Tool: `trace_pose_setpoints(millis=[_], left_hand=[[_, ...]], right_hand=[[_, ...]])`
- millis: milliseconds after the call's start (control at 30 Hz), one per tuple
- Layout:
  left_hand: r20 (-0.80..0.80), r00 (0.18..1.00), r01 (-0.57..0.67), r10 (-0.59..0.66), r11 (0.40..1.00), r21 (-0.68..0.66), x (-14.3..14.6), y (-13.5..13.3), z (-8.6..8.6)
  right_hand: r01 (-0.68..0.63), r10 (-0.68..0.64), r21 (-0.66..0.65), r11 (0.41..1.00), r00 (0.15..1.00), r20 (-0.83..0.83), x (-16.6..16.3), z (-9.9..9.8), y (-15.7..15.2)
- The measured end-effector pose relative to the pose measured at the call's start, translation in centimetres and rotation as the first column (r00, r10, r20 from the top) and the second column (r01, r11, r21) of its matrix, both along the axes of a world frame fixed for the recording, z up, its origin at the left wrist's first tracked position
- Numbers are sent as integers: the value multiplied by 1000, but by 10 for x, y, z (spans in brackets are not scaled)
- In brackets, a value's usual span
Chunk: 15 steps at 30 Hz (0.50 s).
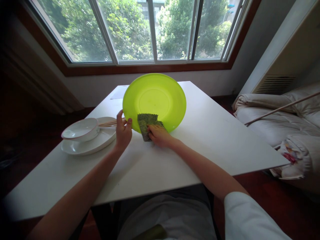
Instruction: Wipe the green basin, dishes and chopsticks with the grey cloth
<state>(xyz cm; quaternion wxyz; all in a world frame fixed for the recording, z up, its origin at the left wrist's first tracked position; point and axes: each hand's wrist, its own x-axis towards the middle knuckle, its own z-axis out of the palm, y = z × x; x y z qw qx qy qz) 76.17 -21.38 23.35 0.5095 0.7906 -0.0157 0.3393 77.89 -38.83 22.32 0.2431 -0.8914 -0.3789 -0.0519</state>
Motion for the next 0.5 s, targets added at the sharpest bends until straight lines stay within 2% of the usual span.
trace_pose_setpoints(millis=[133, 300, 400, 500], left_hand=[[4, 1000, -6, 6, 1000, 2, 1, 1, -1], [5, 1000, -17, 17, 1000, 18, 3, 4, -3], [18, 999, -32, 32, 999, 21, 4, 5, -5], [28, 999, -29, 28, 1000, 11, 6, 6, -6]], right_hand=[[-16, 17, 24, 1000, 1000, -7, -2, -3, 2], [15, -13, -106, 994, 1000, 22, -4, 5, -3], [112, -103, -256, 960, 993, 51, -3, 12, -11], [284, -250, -355, 891, 958, 138, 1, 16, -23]])
